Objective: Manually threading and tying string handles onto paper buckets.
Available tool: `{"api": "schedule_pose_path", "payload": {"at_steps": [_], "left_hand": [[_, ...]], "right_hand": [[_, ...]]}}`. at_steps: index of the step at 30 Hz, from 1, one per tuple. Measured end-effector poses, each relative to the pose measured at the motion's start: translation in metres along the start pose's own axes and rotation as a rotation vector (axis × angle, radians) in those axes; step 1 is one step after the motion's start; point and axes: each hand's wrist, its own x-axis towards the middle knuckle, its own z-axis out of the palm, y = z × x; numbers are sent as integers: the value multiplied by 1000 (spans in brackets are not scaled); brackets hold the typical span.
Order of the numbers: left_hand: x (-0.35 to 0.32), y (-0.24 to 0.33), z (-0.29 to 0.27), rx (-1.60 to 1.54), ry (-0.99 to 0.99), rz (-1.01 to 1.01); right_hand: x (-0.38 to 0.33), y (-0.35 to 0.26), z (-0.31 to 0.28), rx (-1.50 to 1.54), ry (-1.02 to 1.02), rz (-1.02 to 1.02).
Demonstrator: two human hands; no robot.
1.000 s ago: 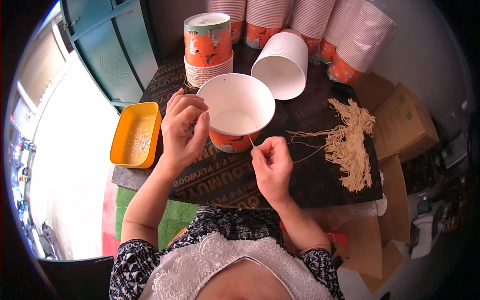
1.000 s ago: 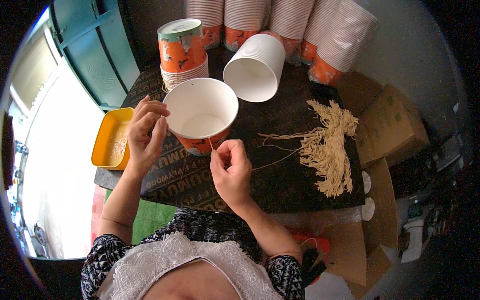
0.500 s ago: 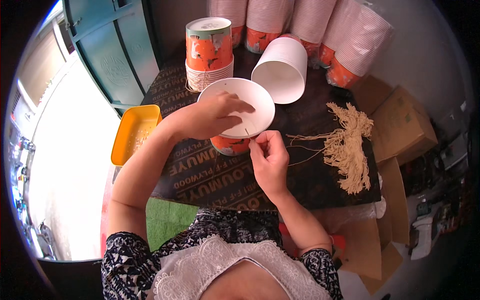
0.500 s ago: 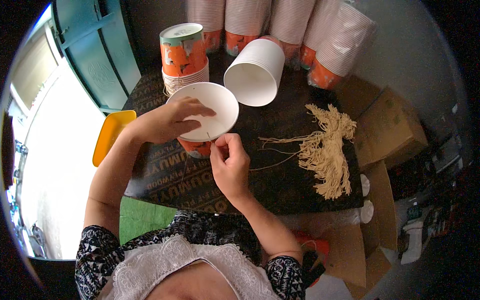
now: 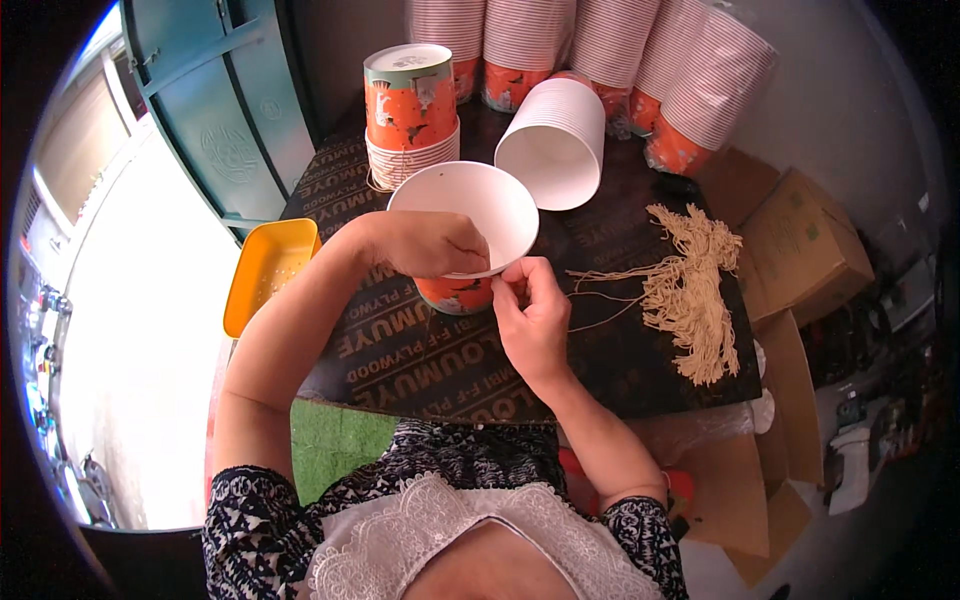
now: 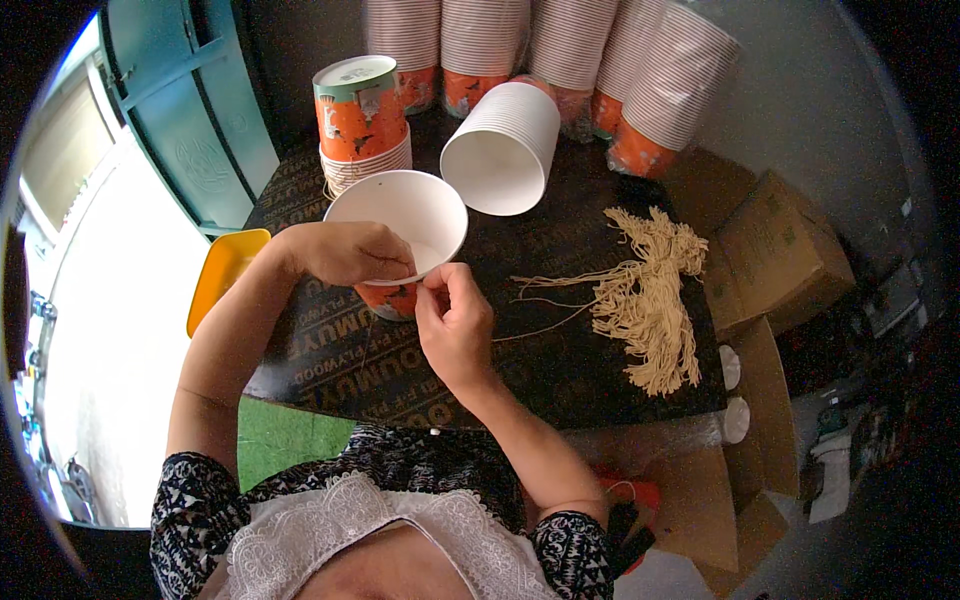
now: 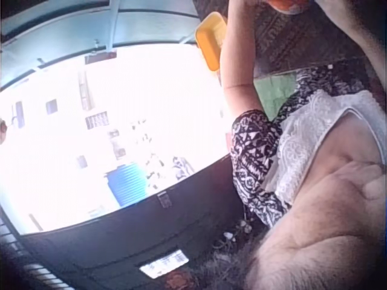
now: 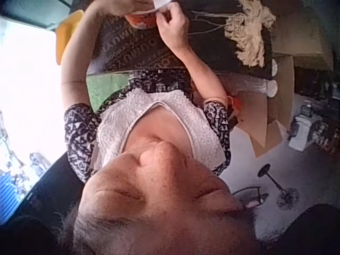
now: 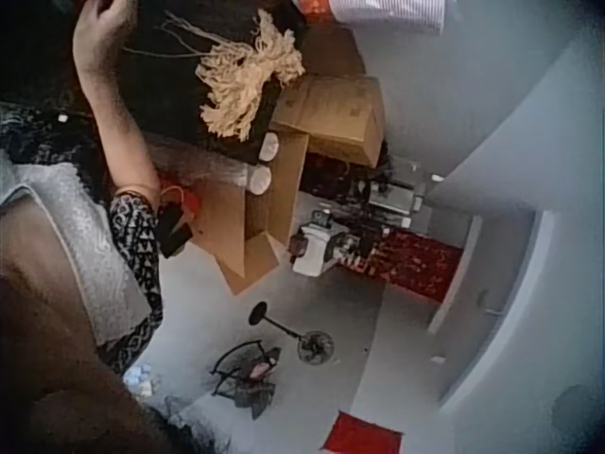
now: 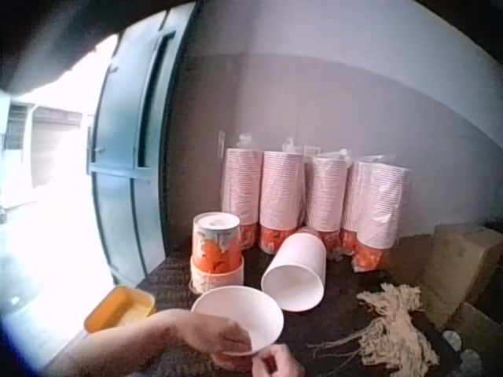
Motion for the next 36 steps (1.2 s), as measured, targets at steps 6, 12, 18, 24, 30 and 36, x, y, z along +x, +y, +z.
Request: {"api": "schedule_pose_path", "payload": {"at_steps": [6, 12, 18, 24, 30, 36], "left_hand": [[6, 4, 2, 119, -1, -7], [-5, 7, 6, 221, 120, -54], [-7, -5, 12, 182, 236, -120], [-16, 7, 9, 101, 235, -139], [-14, 5, 20, 130, 416, -74], [7, -20, 46, 142, 546, -89]], "right_hand": [[-3, -3, 0, -20, 27, -20], [-4, -2, 6, -10, -9, -59], [5, -13, -13, -45, -198, -27], [26, -10, -25, -375, -345, -438], [42, 3, -23, -415, -334, -668], [43, 46, -14, -598, -347, -787]]}}
